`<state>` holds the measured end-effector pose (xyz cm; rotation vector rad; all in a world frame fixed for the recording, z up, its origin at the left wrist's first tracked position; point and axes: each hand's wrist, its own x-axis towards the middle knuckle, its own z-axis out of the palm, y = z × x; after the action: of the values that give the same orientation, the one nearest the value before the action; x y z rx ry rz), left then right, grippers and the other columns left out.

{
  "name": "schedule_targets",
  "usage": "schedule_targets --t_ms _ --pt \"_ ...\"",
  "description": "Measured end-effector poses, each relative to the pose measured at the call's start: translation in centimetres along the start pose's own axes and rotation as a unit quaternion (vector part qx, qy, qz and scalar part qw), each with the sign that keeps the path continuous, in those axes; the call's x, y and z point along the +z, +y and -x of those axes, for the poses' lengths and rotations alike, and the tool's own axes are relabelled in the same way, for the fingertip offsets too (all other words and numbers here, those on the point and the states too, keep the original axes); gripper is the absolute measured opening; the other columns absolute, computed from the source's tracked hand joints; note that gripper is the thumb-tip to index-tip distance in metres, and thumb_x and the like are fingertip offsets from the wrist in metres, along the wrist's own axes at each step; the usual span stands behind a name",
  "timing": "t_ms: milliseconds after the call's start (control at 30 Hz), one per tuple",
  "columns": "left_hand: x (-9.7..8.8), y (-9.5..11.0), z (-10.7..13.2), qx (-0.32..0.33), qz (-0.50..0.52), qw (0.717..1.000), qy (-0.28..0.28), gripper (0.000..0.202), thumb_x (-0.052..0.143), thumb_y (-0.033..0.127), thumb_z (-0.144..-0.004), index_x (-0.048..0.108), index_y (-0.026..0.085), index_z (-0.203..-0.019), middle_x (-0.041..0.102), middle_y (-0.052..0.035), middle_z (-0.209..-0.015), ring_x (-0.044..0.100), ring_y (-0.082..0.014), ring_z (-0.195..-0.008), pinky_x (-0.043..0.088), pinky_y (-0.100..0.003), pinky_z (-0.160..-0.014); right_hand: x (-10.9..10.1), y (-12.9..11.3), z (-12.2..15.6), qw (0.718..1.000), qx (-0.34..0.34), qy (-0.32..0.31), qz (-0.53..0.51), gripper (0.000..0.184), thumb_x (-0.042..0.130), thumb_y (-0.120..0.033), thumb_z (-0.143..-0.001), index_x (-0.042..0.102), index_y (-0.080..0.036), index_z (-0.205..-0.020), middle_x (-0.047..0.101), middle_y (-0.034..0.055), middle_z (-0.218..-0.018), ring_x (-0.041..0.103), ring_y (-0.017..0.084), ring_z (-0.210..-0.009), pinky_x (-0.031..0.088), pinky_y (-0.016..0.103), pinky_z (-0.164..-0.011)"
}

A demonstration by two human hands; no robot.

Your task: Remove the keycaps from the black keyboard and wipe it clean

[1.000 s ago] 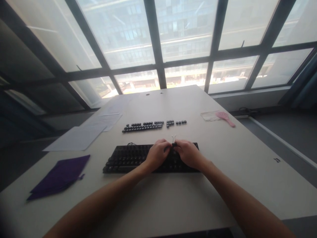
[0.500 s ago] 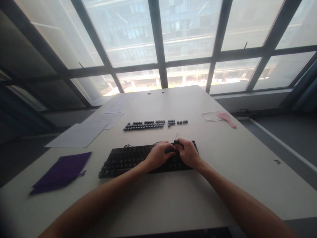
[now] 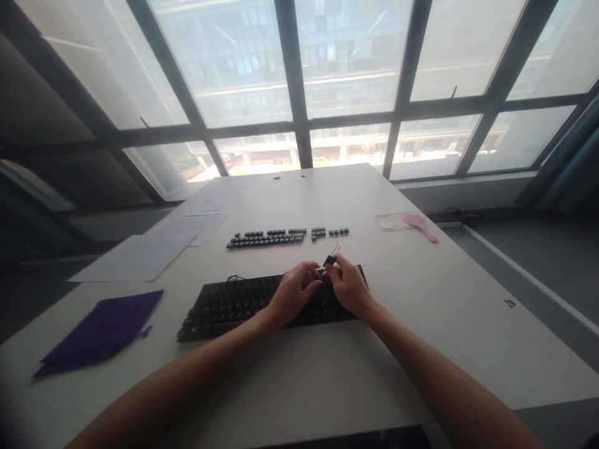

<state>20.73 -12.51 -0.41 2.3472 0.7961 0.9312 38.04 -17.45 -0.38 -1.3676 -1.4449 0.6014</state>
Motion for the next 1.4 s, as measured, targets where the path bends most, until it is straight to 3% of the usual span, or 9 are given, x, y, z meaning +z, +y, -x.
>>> schedule_targets --t_ms 167,433,567,667,800,933,1067,1200,1400 --pt "0.0 0.2 0.2 0.065 -0.051 0.996 -0.019 0.027 0.051 0.014 -0.095 0.061 0.023 -0.118 0.058 -0.0079 -0.113 0.061 -0.0178 -0.098 0.052 -0.031 -0.088 -0.1 -0.3 0.0 0.999 -0.035 0.017 0.013 0.018 0.052 -0.035 -0.094 0.055 -0.022 -0.082 0.064 -0.0005 -0.071 0.059 0.017 -0.065 0.043 0.028 -0.063" --pt "0.2 0.0 0.1 0.081 -0.088 0.993 -0.005 0.023 0.051 0.021 -0.097 0.065 0.024 -0.114 0.06 -0.0064 -0.106 0.062 -0.0169 -0.091 0.053 -0.029 -0.085 -0.1 -0.6 0.0 1.0 -0.018 -0.002 -0.007 0.016 0.05 -0.034 -0.095 0.054 -0.022 -0.085 0.064 -0.0014 -0.07 0.059 0.017 -0.065 0.042 0.028 -0.062" --pt "0.3 -0.1 0.2 0.092 -0.041 0.995 0.012 0.021 0.054 0.021 -0.096 0.067 0.023 -0.112 0.06 -0.0064 -0.107 0.062 -0.0157 -0.089 0.053 -0.028 -0.084 -0.3 -0.4 -0.2 0.999 -0.018 -0.005 -0.047 0.014 0.052 -0.033 -0.093 0.054 -0.021 -0.085 0.065 -0.0007 -0.072 0.062 0.018 -0.067 0.044 0.028 -0.064" --pt "0.1 0.2 0.0 0.081 0.016 0.996 0.029 0.015 0.059 0.022 -0.094 0.07 0.021 -0.105 0.062 -0.006 -0.104 0.062 -0.0152 -0.089 0.052 -0.027 -0.082 -0.3 -0.3 -0.2 0.998 -0.005 -0.001 -0.057 0.014 0.052 -0.033 -0.094 0.054 -0.021 -0.085 0.067 0.0001 -0.072 0.064 0.018 -0.068 0.046 0.029 -0.065" --pt "-1.2 0.2 -1.2 0.004 0.05 0.998 0.036 0.011 0.065 0.018 -0.088 0.071 0.019 -0.097 0.066 -0.0045 -0.096 0.063 -0.0142 -0.08 0.052 -0.025 -0.075 -0.1 -0.1 -0.2 0.998 0.01 0.012 -0.067 0.015 0.052 -0.033 -0.094 0.053 -0.022 -0.085 0.069 0.0017 -0.073 0.067 0.019 -0.07 0.049 0.03 -0.069" --pt "-2.7 -1.3 -3.3 -0.064 -0.004 0.998 0.019 0.009 0.07 0.018 -0.082 0.074 0.017 -0.09 0.071 -0.0031 -0.084 0.064 -0.0135 -0.07 0.05 -0.024 -0.069 0.0 0.1 -0.3 0.997 0.012 0.019 -0.071 0.015 0.051 -0.032 -0.095 0.053 -0.021 -0.084 0.071 0.0033 -0.076 0.069 0.02 -0.072 0.051 0.031 -0.072" --pt "-2.9 -3.8 -5.1 -0.105 -0.084 0.991 -0.024 0.009 0.073 0.019 -0.079 0.077 0.016 -0.087 0.074 -0.0035 -0.078 0.065 -0.0154 -0.069 0.049 -0.025 -0.069 0.2 0.3 -0.3 0.998 0.001 0.014 -0.061 0.016 0.051 -0.031 -0.095 0.054 -0.021 -0.083 0.072 0.0038 -0.076 0.069 0.02 -0.071 0.05 0.03 -0.071" --pt "-2.0 -5.6 -6.4 -0.072 -0.14 0.984 -0.088 0.009 0.072 0.018 -0.079 0.078 0.016 -0.084 0.075 -0.0045 -0.078 0.067 -0.0175 -0.074 0.048 -0.025 -0.07 0.3 0.5 -0.4 0.998 -0.003 0.023 -0.065 0.016 0.051 -0.031 -0.095 0.055 -0.021 -0.084 0.072 0.0038 -0.077 0.069 0.02 -0.071 0.05 0.031 -0.07" --pt "-0.3 -6.6 -8.7 -0.046 -0.171 0.98 -0.091 0.011 0.071 0.022 -0.083 0.079 0.018 -0.089 0.076 -0.005 -0.081 0.069 -0.0179 -0.075 0.049 -0.025 -0.074 0.2 0.7 -0.4 0.998 -0.003 0.016 -0.055 0.016 0.052 -0.03 -0.095 0.058 -0.02 -0.083 0.072 0.0038 -0.077 0.068 0.02 -0.071 0.049 0.031 -0.071"
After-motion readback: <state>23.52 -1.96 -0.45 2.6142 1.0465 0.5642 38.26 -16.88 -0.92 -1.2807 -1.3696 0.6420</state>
